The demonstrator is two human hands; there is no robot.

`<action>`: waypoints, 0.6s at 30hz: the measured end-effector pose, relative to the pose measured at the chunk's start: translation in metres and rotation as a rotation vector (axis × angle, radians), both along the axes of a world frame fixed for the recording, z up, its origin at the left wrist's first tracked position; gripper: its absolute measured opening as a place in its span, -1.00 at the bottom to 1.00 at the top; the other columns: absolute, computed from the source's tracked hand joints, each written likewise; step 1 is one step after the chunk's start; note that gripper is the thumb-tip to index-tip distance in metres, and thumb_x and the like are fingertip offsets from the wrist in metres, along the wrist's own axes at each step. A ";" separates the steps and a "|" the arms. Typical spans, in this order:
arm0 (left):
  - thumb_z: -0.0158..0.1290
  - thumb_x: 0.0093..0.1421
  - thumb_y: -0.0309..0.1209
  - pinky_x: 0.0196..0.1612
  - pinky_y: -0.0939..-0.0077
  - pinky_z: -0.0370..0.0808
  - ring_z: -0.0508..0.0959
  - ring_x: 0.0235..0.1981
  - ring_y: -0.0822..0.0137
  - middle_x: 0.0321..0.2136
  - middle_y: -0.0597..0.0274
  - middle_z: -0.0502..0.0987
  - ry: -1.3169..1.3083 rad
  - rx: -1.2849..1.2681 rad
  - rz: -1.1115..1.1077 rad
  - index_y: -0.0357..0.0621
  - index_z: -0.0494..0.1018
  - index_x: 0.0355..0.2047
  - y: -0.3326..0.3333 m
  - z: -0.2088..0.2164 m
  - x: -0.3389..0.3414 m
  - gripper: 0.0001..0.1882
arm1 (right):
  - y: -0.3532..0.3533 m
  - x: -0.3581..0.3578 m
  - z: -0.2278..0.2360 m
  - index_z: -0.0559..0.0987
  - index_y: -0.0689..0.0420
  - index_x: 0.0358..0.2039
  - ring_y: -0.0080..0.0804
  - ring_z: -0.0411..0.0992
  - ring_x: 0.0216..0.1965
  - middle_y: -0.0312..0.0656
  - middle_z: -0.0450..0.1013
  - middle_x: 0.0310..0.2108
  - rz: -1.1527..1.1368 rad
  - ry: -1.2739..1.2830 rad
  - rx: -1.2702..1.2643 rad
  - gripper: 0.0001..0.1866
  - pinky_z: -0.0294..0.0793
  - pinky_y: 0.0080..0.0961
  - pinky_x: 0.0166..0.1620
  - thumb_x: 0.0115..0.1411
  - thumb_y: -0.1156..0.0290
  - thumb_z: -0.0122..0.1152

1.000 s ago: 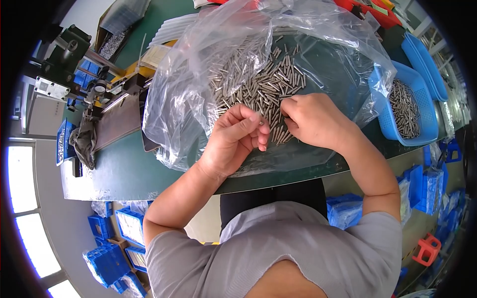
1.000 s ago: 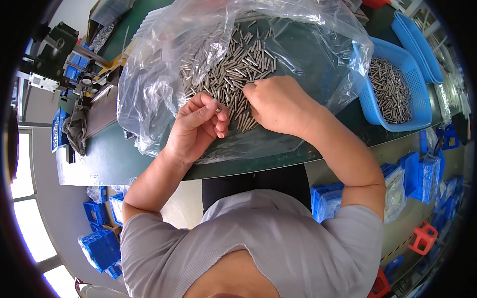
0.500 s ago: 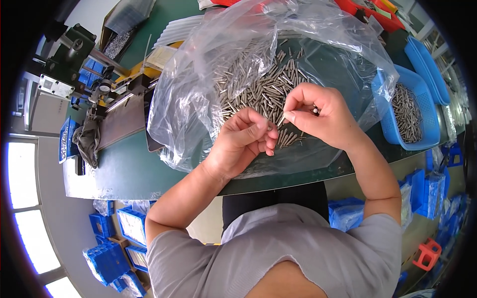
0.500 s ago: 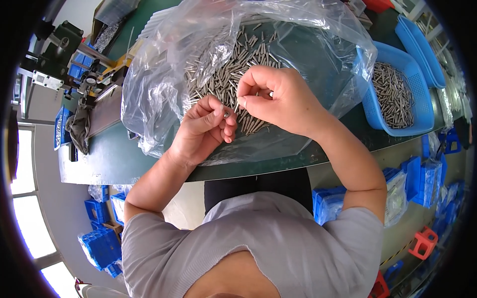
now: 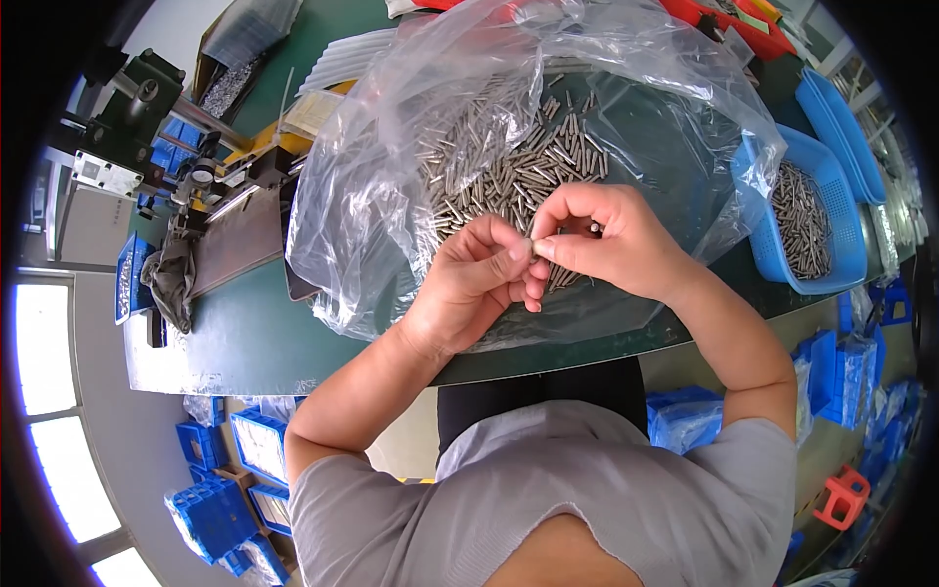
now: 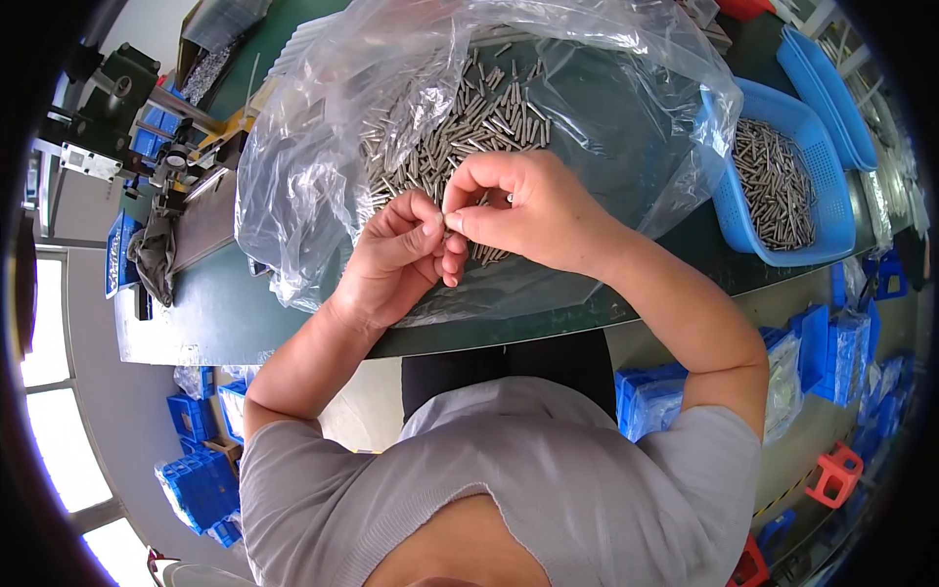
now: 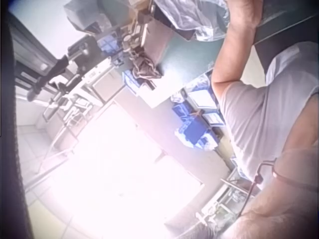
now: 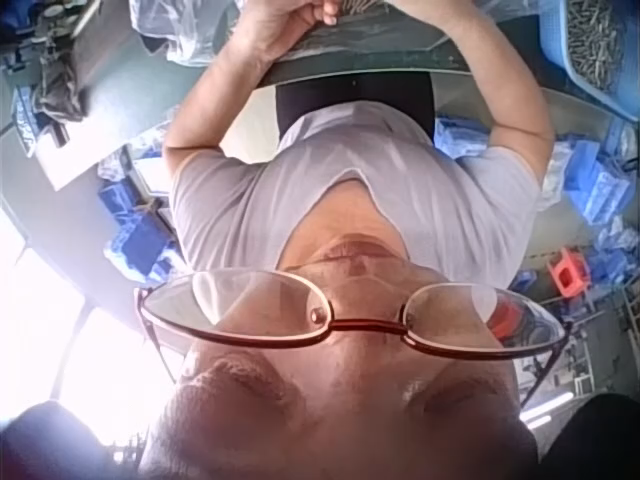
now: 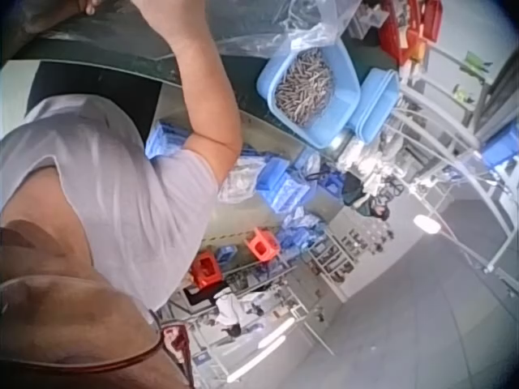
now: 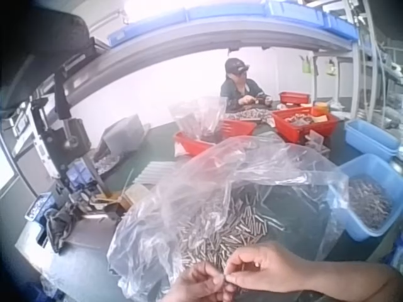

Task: Inspecting and sorting small metal pins from a large plastic bag on a manufacturing workbench.

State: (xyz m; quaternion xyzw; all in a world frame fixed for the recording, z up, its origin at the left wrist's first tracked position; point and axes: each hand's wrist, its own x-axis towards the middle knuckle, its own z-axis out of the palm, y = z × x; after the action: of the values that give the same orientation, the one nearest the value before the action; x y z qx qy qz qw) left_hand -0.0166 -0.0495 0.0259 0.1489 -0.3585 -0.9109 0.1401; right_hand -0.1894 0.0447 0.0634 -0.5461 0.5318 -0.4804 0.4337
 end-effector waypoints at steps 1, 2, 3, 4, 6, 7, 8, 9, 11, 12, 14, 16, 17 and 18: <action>0.01 0.20 -0.44 -0.42 0.47 0.48 0.51 -0.49 0.32 -0.45 0.09 0.50 -0.001 0.000 0.001 -0.16 0.33 -0.42 -0.001 -0.001 0.001 -0.90 | -0.001 0.000 -0.002 0.48 0.20 -0.42 -0.76 0.30 -0.47 -0.41 0.41 -0.51 0.001 -0.001 0.000 -0.95 0.27 -0.75 -0.39 0.08 0.54 0.15; -0.01 0.21 -0.46 -0.41 0.46 0.50 0.52 -0.48 0.31 -0.44 0.08 0.51 0.019 0.013 -0.009 -0.18 0.34 -0.41 -0.002 -0.003 0.001 -0.91 | -0.002 0.000 -0.005 0.48 0.20 -0.41 -0.76 0.30 -0.47 -0.40 0.41 -0.51 0.016 -0.069 0.019 -0.96 0.28 -0.74 -0.39 0.08 0.55 0.14; -0.02 0.22 -0.48 -0.40 0.45 0.51 0.54 -0.46 0.31 -0.43 0.07 0.52 0.038 0.026 -0.018 -0.21 0.34 -0.40 -0.003 -0.004 0.001 -0.92 | -0.003 -0.001 -0.008 0.48 0.20 -0.41 -0.76 0.30 -0.47 -0.39 0.42 -0.51 0.031 -0.138 0.038 -0.96 0.29 -0.73 -0.40 0.09 0.55 0.13; -0.02 0.22 -0.48 -0.40 0.45 0.51 0.54 -0.46 0.31 -0.43 0.07 0.52 0.039 0.025 -0.019 -0.21 0.34 -0.40 -0.003 -0.003 0.001 -0.92 | -0.004 0.000 -0.009 0.48 0.20 -0.41 -0.76 0.30 -0.47 -0.39 0.42 -0.51 0.030 -0.138 0.037 -0.96 0.29 -0.73 -0.40 0.09 0.55 0.13; -0.02 0.22 -0.48 -0.40 0.45 0.51 0.53 -0.47 0.31 -0.43 0.08 0.52 0.042 0.031 -0.016 -0.20 0.34 -0.41 -0.002 -0.003 -0.001 -0.92 | -0.003 0.000 -0.012 0.48 0.27 -0.39 -0.68 0.38 -0.48 -0.35 0.43 -0.52 0.044 -0.281 0.065 -0.91 0.37 -0.71 -0.35 0.11 0.52 0.13; -0.02 0.22 -0.48 -0.40 0.45 0.51 0.53 -0.47 0.31 -0.43 0.08 0.52 0.044 0.032 -0.021 -0.20 0.34 -0.41 -0.001 -0.003 -0.002 -0.92 | -0.005 -0.002 -0.017 0.47 0.24 -0.39 -0.72 0.31 -0.51 -0.38 0.39 -0.54 -0.014 -0.199 -0.024 -0.94 0.31 -0.73 -0.42 0.13 0.52 0.11; -0.03 0.22 -0.47 -0.40 0.45 0.50 0.52 -0.48 0.32 -0.44 0.08 0.51 0.042 0.027 0.007 -0.20 0.33 -0.41 -0.001 -0.002 -0.002 -0.91 | -0.007 -0.002 -0.017 0.46 0.20 -0.38 -0.77 0.25 -0.55 -0.41 0.35 -0.55 -0.070 -0.117 -0.112 -0.96 0.25 -0.75 -0.48 0.14 0.52 0.08; -0.03 0.23 -0.47 -0.40 0.45 0.50 0.52 -0.48 0.32 -0.44 0.09 0.51 0.040 0.024 0.034 -0.19 0.33 -0.41 0.000 -0.001 -0.001 -0.91 | -0.004 -0.007 -0.005 0.45 0.19 -0.38 -0.79 0.16 -0.62 -0.44 0.29 -0.57 -0.129 -0.148 0.029 -0.94 0.12 -0.78 -0.58 0.16 0.48 0.06; 0.00 0.20 -0.45 -0.42 0.47 0.48 0.48 -0.50 0.34 -0.45 0.09 0.49 0.026 0.005 0.037 -0.16 0.35 -0.41 0.000 0.000 -0.001 -0.92 | -0.008 -0.021 -0.005 0.41 0.16 -0.34 -0.74 0.09 -0.66 -0.42 0.28 -0.56 -0.125 -0.568 0.081 -0.91 0.03 -0.80 -0.65 0.13 0.45 0.05; 0.02 0.18 -0.44 -0.44 0.48 0.46 0.45 -0.52 0.36 -0.45 0.10 0.46 0.011 -0.015 0.042 -0.13 0.37 -0.40 0.000 0.000 -0.001 -0.93 | -0.008 -0.028 -0.004 0.40 0.16 -0.35 -0.72 0.12 -0.64 -0.39 0.28 -0.55 -0.171 -0.681 0.080 -0.91 0.05 -0.80 -0.66 0.13 0.44 0.03; 0.02 0.19 -0.44 -0.44 0.49 0.45 0.44 -0.52 0.36 -0.46 0.10 0.46 0.010 -0.016 0.045 -0.12 0.37 -0.41 0.000 0.000 -0.001 -0.93 | -0.006 -0.034 0.001 0.39 0.15 -0.37 -0.68 0.16 -0.59 -0.30 0.30 -0.48 -0.265 -0.915 0.078 -0.91 0.08 -0.80 -0.69 0.13 0.42 -0.03; 0.01 0.19 -0.44 -0.44 0.49 0.45 0.44 -0.52 0.37 -0.46 0.11 0.45 -0.008 -0.014 0.049 -0.11 0.37 -0.41 0.000 -0.001 -0.001 -0.94 | -0.007 -0.050 -0.006 0.41 0.15 -0.36 -0.67 0.19 -0.58 -0.30 0.32 -0.49 -0.174 -0.831 0.110 -0.91 0.10 -0.78 -0.67 0.12 0.44 0.00; 0.01 0.19 -0.44 -0.44 0.49 0.45 0.44 -0.52 0.37 -0.46 0.11 0.45 -0.007 -0.012 0.050 -0.11 0.37 -0.41 -0.001 -0.001 -0.001 -0.94 | -0.007 -0.053 -0.004 0.43 0.16 -0.36 -0.67 0.22 -0.58 -0.31 0.35 -0.51 -0.078 -0.751 0.142 -0.91 0.12 -0.76 -0.65 0.11 0.47 0.02; 0.01 0.19 -0.44 -0.44 0.49 0.45 0.44 -0.52 0.37 -0.46 0.11 0.45 -0.008 -0.006 0.053 -0.11 0.37 -0.41 -0.002 -0.001 0.000 -0.94 | -0.005 -0.057 0.000 0.47 0.16 -0.38 -0.67 0.25 -0.56 -0.36 0.36 -0.53 -0.002 -0.687 0.244 -0.92 0.17 -0.72 -0.60 0.08 0.49 0.09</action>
State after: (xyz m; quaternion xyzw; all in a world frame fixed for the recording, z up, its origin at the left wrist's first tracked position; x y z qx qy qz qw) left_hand -0.0163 -0.0512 0.0253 0.1615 -0.3578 -0.9051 0.1632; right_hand -0.2464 0.0397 0.0633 -0.2966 0.4088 -0.5694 0.6486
